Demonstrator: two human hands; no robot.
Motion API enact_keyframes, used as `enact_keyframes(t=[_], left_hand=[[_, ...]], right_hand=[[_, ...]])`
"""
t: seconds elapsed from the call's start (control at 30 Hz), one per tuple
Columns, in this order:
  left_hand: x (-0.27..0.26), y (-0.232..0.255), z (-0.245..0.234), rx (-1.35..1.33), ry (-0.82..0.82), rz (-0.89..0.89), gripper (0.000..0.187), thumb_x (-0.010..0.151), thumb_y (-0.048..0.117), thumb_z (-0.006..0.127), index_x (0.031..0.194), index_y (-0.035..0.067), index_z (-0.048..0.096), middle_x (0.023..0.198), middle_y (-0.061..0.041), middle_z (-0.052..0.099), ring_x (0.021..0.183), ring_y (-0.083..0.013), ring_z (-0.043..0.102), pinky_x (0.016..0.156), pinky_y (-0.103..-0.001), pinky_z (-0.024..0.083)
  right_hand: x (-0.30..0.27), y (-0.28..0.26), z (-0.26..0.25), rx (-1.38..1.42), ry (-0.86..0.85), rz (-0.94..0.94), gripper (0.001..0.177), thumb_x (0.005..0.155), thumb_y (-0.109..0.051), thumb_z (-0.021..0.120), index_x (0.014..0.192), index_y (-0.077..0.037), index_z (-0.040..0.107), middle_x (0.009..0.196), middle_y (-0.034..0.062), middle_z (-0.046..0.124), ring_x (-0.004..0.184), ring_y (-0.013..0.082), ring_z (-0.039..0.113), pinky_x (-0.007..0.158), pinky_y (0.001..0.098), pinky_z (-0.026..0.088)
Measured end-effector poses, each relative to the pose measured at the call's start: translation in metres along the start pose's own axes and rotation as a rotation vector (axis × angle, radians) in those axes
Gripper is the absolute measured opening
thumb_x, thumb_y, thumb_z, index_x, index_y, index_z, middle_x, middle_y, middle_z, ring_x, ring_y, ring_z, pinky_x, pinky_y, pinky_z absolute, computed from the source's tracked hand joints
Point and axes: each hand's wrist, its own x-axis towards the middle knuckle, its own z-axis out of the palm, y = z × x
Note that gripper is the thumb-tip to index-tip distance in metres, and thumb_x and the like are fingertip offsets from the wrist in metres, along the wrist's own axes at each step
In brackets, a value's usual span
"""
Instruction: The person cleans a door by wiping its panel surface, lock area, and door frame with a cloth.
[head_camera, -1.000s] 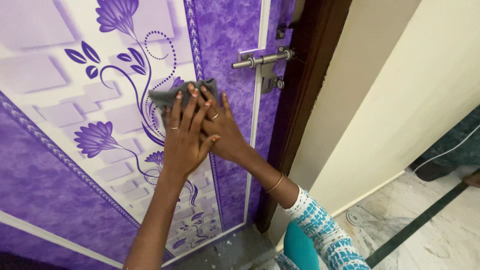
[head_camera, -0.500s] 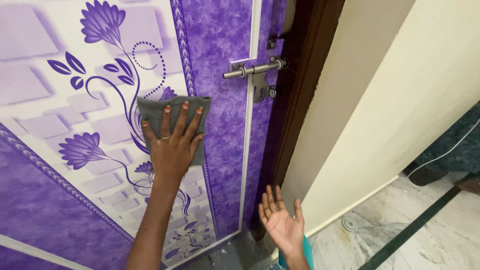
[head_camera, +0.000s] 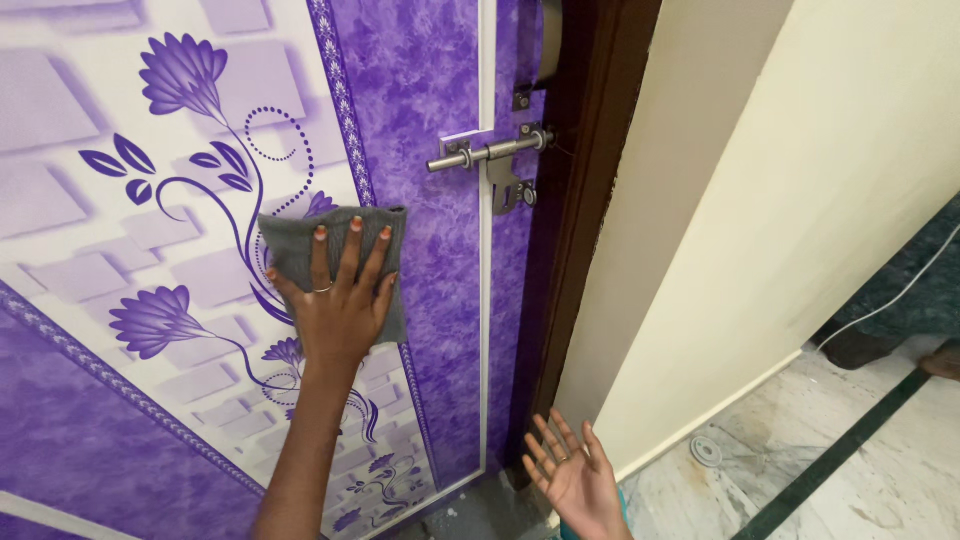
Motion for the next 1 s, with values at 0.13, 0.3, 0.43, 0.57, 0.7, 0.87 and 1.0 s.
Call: enact_keyframes(t=[0.13, 0.3, 0.43, 0.57, 0.7, 0.87, 1.0], left_hand=[[0.011, 0.011, -0.002, -0.019, 0.004, -0.025, 0.065, 0.108, 0.062, 0.047, 0.169, 0.041, 0.036, 0.176, 0.0, 0.025, 0.161, -0.0328, 0.009, 0.114, -0.076, -0.012], [0.037, 0.04, -0.005, -0.078, 0.012, -0.02, 0.062, 0.113, 0.058, 0.052, 0.17, 0.042, 0.033, 0.176, -0.008, 0.021, 0.16, -0.0423, 0.005, 0.114, -0.077, -0.012], [0.057, 0.067, -0.005, -0.133, 0.034, -0.019, 0.065, 0.111, 0.053, 0.055, 0.17, 0.043, 0.028, 0.176, -0.007, 0.018, 0.16, -0.0413, 0.006, 0.114, -0.077, -0.009], [0.07, 0.091, -0.002, -0.165, 0.021, -0.006, 0.069, 0.11, 0.052, 0.056, 0.17, 0.041, 0.025, 0.177, -0.006, 0.016, 0.16, -0.04, 0.008, 0.116, -0.076, -0.006], [0.077, 0.102, -0.003, -0.145, 0.059, -0.026, 0.068, 0.111, 0.05, 0.057, 0.17, 0.042, 0.025, 0.176, -0.005, 0.016, 0.161, -0.0378, 0.009, 0.119, -0.075, -0.006], [0.076, 0.103, 0.002, -0.156, 0.038, -0.033, 0.069, 0.11, 0.053, 0.055, 0.17, 0.039, 0.025, 0.176, -0.004, 0.019, 0.161, -0.0358, 0.01, 0.118, -0.074, -0.006], [0.077, 0.105, 0.012, -0.175, 0.048, -0.039, 0.068, 0.11, 0.054, 0.053, 0.17, 0.038, 0.025, 0.176, -0.003, 0.019, 0.16, -0.0354, 0.011, 0.118, -0.073, -0.005]], right_hand=[[0.0, -0.006, 0.003, -0.427, -0.006, -0.064, 0.061, 0.099, -0.04, 0.041, 0.152, -0.009, 0.041, 0.152, 0.0114, 0.05, 0.126, 0.0275, 0.057, 0.104, 0.046, 0.048], [-0.005, -0.035, 0.085, -0.801, -0.076, -0.414, 0.047, 0.099, -0.027, 0.051, 0.139, -0.003, 0.052, 0.137, 0.0153, 0.062, 0.118, 0.025, 0.064, 0.104, 0.0419, 0.051], [0.001, -0.062, 0.158, -0.863, -0.247, -0.979, 0.03, 0.106, -0.018, 0.052, 0.128, 0.0, 0.059, 0.129, 0.0163, 0.065, 0.115, 0.0247, 0.065, 0.104, 0.0414, 0.053], [0.05, -0.061, 0.211, -1.12, -0.311, -1.554, 0.023, 0.109, -0.015, 0.058, 0.129, -0.005, 0.061, 0.129, 0.0106, 0.064, 0.125, 0.0231, 0.063, 0.113, 0.0393, 0.053], [0.097, -0.056, 0.235, -1.692, 0.149, -2.147, 0.035, 0.099, -0.019, 0.069, 0.132, -0.008, 0.063, 0.137, 0.0095, 0.061, 0.128, 0.0287, 0.051, 0.111, 0.0445, 0.033], [0.127, -0.047, 0.23, -1.802, 0.281, -2.302, 0.038, 0.101, -0.025, 0.067, 0.136, -0.014, 0.061, 0.143, 0.006, 0.056, 0.136, 0.0218, 0.048, 0.114, 0.0475, 0.023], [0.165, -0.024, 0.205, -1.728, 0.015, -2.004, 0.04, 0.107, -0.022, 0.056, 0.145, -0.012, 0.05, 0.156, 0.0107, 0.046, 0.149, 0.0263, 0.043, 0.128, 0.0587, 0.019]])
